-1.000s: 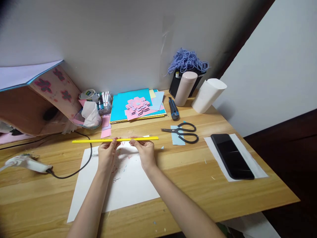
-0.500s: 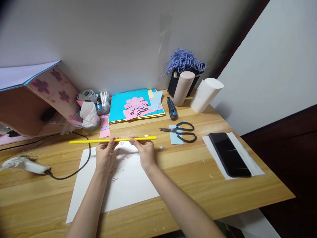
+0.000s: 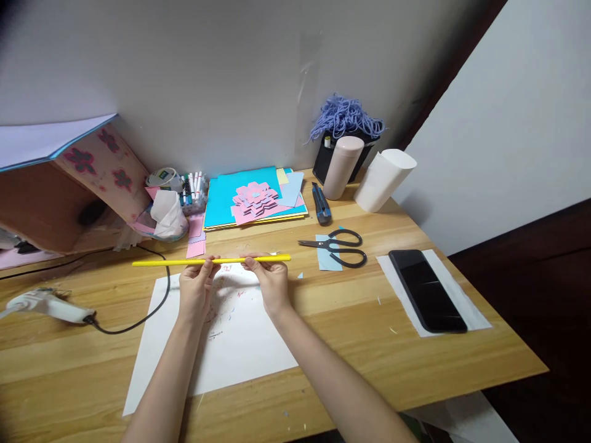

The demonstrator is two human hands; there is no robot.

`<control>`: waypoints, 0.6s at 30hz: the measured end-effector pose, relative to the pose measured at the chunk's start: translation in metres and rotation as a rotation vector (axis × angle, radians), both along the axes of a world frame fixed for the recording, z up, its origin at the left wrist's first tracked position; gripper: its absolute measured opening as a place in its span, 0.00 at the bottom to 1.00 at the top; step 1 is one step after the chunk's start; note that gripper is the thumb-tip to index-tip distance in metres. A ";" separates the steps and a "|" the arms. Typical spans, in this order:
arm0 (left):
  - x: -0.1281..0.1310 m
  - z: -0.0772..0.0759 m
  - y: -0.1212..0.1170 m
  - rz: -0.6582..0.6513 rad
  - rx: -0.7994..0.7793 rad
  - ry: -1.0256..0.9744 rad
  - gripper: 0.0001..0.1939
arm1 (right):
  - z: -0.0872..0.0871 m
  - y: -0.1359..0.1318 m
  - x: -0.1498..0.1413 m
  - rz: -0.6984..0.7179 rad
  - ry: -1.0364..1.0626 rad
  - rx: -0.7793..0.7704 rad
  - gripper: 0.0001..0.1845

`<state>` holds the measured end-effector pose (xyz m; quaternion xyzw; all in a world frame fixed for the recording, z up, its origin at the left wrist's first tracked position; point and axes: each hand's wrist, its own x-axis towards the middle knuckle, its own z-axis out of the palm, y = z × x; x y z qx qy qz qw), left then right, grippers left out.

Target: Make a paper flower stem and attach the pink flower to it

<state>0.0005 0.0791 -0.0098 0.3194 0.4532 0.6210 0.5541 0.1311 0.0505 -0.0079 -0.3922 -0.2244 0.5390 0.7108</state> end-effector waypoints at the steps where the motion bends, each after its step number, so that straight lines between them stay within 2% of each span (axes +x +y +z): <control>1: 0.000 0.000 0.000 -0.004 0.004 -0.001 0.12 | 0.000 0.000 0.000 0.003 0.001 0.005 0.07; 8: -0.002 -0.001 0.001 0.028 0.011 0.000 0.12 | -0.002 0.002 0.003 -0.027 0.019 -0.049 0.10; 13: -0.004 -0.001 0.002 0.032 0.009 0.005 0.14 | -0.003 0.002 0.003 -0.020 0.006 -0.015 0.09; 18: -0.007 0.000 0.004 0.066 0.004 0.003 0.14 | -0.003 0.003 0.006 -0.063 -0.014 -0.044 0.10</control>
